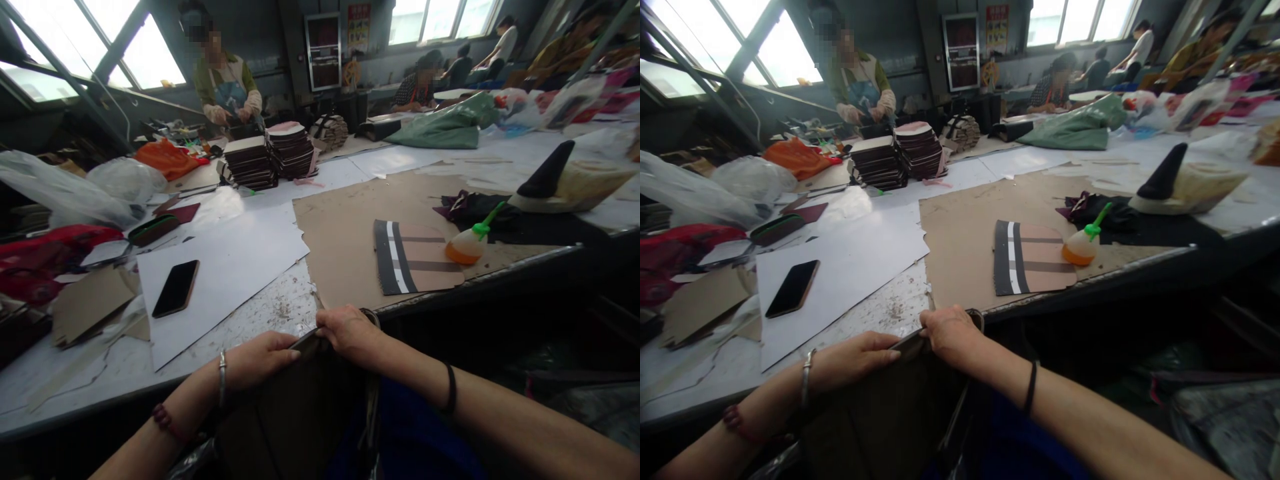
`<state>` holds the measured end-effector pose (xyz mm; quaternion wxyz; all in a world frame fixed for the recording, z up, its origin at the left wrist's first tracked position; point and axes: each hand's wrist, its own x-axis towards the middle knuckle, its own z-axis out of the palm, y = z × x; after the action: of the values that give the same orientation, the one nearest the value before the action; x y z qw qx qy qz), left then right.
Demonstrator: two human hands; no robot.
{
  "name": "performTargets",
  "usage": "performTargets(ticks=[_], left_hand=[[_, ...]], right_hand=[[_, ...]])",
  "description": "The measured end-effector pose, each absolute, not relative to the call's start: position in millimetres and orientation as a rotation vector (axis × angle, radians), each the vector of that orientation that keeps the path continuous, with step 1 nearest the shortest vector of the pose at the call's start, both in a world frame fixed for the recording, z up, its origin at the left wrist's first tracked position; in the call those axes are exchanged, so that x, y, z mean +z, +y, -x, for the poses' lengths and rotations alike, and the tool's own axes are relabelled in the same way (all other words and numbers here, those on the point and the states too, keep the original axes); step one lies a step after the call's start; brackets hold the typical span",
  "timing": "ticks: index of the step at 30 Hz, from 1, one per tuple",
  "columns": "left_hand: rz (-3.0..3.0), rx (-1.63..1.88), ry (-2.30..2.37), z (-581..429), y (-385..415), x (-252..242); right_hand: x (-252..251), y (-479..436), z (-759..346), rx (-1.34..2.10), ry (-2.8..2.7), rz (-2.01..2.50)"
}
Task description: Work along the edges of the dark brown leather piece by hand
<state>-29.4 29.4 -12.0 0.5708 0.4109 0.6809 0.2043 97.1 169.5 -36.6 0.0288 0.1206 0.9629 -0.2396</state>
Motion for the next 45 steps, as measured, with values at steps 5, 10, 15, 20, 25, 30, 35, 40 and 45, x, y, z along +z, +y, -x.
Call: performTargets(ticks=[5, 10, 15, 20, 25, 30, 35, 40, 45], left_hand=[[-1.036, 0.461, 1.684, 27.9, 30.7, -16.6], [-0.993, 0.511, 1.638, 27.9, 27.2, -19.3], [-1.008, 0.508, 1.649, 28.4, 27.3, -18.4], [-1.08, 0.466, 1.697, 26.8, 27.6, -17.0], [-1.09, 0.477, 1.674, 23.2, 27.7, -16.0], [-1.021, 0.512, 1.634, 23.1, 26.9, -16.5], [-0.983, 0.524, 1.594, 23.8, 26.6, -16.2], [-1.01, 0.55, 1.561, 23.6, 26.7, -15.6], [-1.011, 0.566, 1.554, 23.3, 29.0, -16.4]], right_hand=[[-41.6, 169.4, -105.6, -0.835, 3.031, -0.394], [-43.1, 170.5, -111.2, -0.862, 3.07, -0.291], [-38.6, 166.7, -121.5, -0.861, 3.115, -0.1], [-37.4, 166.1, -126.1, -0.904, 3.096, -0.085], [-36.4, 166.0, -118.0, -0.659, 3.088, -0.144], [-32.6, 162.5, -112.2, -0.498, 3.093, -0.302], [-30.3, 161.1, -111.7, -0.504, 3.062, -0.337], [-29.8, 160.1, -110.8, -0.539, 3.015, -0.368], [-30.3, 160.2, -110.9, -0.561, 3.055, -0.373]])
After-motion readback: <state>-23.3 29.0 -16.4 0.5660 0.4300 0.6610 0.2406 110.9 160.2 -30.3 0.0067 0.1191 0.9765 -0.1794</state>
